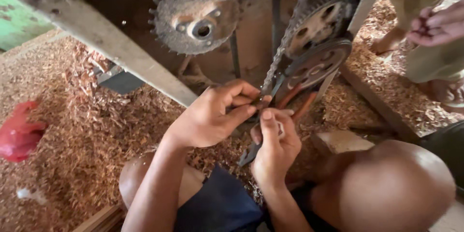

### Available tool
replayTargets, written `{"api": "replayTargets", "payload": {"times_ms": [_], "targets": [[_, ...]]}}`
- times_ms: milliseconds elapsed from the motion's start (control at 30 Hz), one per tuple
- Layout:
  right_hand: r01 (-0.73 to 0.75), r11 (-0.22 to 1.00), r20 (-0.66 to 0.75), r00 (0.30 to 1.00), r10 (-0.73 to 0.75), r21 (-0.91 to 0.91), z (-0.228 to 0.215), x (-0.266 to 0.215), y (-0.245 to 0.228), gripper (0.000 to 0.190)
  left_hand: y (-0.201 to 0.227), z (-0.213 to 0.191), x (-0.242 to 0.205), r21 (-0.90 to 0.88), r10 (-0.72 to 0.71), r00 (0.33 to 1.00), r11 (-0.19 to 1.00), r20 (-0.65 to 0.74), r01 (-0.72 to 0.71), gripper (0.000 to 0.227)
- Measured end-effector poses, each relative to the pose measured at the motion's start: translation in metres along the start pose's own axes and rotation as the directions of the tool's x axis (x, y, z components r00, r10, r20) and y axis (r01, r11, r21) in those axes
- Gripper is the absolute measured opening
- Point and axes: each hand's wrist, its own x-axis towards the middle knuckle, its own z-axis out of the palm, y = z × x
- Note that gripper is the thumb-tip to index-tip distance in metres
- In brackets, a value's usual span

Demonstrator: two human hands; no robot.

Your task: The person sits on the floor and repairs a metal chain on a machine. They use pliers to remove a master link, then reattach the chain to the gears and secure it with the master link.

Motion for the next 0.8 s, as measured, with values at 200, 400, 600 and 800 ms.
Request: {"api": "replayTargets", "payload": {"times_ms": [200, 400, 600, 800], "targets": [[0.132, 0.989, 0.033, 0.99, -0.135, 0.067, -0.002, 0.002, 0.01, 0.01, -0.006, 0.007, -0.002, 0.084, 0.182, 0.98, 0.981, -0.085, -0.175, 0.021], [0.175, 0.984, 0.102, 0.979, -0.178, 0.033, 0.005, 0.001, 0.011, 0.011, -0.007, 0.007, -0.002, 0.066, 0.161, 0.985, 0.985, -0.064, -0.157, 0.018], [0.157, 0.986, 0.103, 0.981, -0.162, 0.06, 0.01, 0.005, 0.01, 0.012, -0.004, 0.008, 0.0, 0.084, 0.166, 0.984, 0.983, -0.058, -0.16, 0.018], [0.136, 0.99, 0.043, 0.99, -0.138, 0.046, 0.014, 0.003, 0.009, 0.011, -0.007, 0.011, 0.002, 0.061, 0.227, 0.971, 0.973, -0.07, -0.223, 0.013]]}}
